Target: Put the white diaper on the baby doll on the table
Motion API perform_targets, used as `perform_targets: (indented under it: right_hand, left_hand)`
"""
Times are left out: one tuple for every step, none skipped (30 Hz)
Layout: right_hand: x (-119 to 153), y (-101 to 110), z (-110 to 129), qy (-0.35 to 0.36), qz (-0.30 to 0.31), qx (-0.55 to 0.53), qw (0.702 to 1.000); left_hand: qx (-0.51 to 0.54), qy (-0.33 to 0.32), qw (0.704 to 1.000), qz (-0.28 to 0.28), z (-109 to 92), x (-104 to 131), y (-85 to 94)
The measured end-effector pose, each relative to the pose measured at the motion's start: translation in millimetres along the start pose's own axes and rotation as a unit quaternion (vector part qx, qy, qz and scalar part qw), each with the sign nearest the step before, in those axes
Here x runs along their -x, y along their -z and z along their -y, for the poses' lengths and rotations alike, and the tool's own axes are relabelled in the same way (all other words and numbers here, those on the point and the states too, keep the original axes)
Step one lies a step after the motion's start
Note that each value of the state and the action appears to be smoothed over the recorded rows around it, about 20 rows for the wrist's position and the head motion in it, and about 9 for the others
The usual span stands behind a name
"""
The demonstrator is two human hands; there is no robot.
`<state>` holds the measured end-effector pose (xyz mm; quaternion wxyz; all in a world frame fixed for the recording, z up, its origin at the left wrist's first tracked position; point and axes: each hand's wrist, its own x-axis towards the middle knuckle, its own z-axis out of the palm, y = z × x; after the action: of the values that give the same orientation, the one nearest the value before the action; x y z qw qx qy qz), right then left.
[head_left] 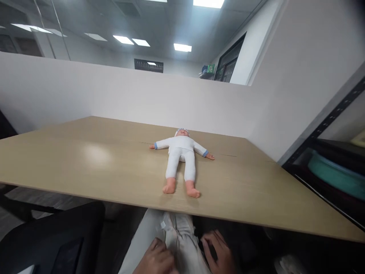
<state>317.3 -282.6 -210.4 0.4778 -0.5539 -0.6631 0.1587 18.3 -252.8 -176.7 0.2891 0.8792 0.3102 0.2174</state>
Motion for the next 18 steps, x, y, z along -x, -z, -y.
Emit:
perform_targets:
  right_hand:
    - [4.8,-5.0,-5.7,-0.089,0.017,-0.015,0.996]
    - [8.3,-9.5,-9.5,-0.160,0.030,-0.029,0.986]
    - [11.3,-13.7,-11.7,-0.210,0.032,-0.041,0.976]
    - [13.9,-17.7,-12.7,-0.239,0.029,-0.050,0.969]
    - [16.2,-21.5,-12.5,-0.253,0.031,-0.059,0.965]
    - [17.9,-24.9,-11.6,-0.263,0.034,-0.071,0.962]
    - [18.8,-27.8,-9.8,-0.279,0.040,-0.090,0.955]
    - [18.8,-30.0,-7.5,-0.302,0.047,-0.117,0.945]
    - [17.6,-31.6,-4.6,-0.328,0.055,-0.146,0.932]
    - [15.3,-32.4,-1.2,-0.353,0.063,-0.174,0.917]
    - [12.3,-32.5,2.4,-0.372,0.072,-0.195,0.904]
    - [8.8,-32.0,6.2,-0.385,0.080,-0.208,0.895]
    - [5.4,-30.9,10.2,-0.394,0.089,-0.215,0.889]
    - [2.6,-29.4,14.5,-0.398,0.098,-0.221,0.885]
    - [0.9,-27.5,19.2,-0.400,0.110,-0.229,0.880]
    - [0.9,-25.1,24.2,-0.401,0.127,-0.245,0.873]
    - [2.8,-22.2,29.8,-0.401,0.141,-0.263,0.866]
    - [6.9,-18.8,35.8,-0.401,0.146,-0.277,0.861]
  left_hand:
    - [0.015,0.075,0.997,0.005,-2.7,-0.9,-7.4]
    - [0.032,0.147,0.989,-0.001,-4.8,-2.7,-12.2]
    - [0.045,0.203,0.978,-0.011,-5.7,-4.7,-15.7]
    - [0.050,0.245,0.968,-0.021,-5.0,-6.8,-18.5]
    - [0.045,0.274,0.960,-0.027,-2.8,-9.1,-21.2]
    - [0.037,0.294,0.955,-0.027,0.6,-11.8,-24.2]
    - [0.029,0.309,0.950,-0.021,4.7,-14.9,-27.7]
    - [0.028,0.323,0.946,-0.012,8.8,-18.4,-31.7]
    - [0.039,0.337,0.941,-0.005,12.6,-22.4,-36.0]
    - [0.066,0.346,0.936,-0.001,15.5,-26.7,-40.4]
    - [0.106,0.349,0.931,0.001,17.5,-30.9,-44.8]
    - [0.151,0.346,0.926,0.003,18.5,-34.9,-48.8]
    - [0.201,0.337,0.920,0.006,18.3,-38.3,-52.1]
    - [0.251,0.326,0.911,0.006,16.9,-40.8,-54.6]
    - [0.294,0.319,0.901,0.002,14.2,-42.2,-55.9]
    - [0.326,0.318,0.890,-0.007,10.0,-42.1,-55.9]
    - [0.348,0.321,0.881,-0.020,4.3,-40.4,-54.5]
    - [0.364,0.324,0.873,-0.032,-2.9,-36.8,-51.6]
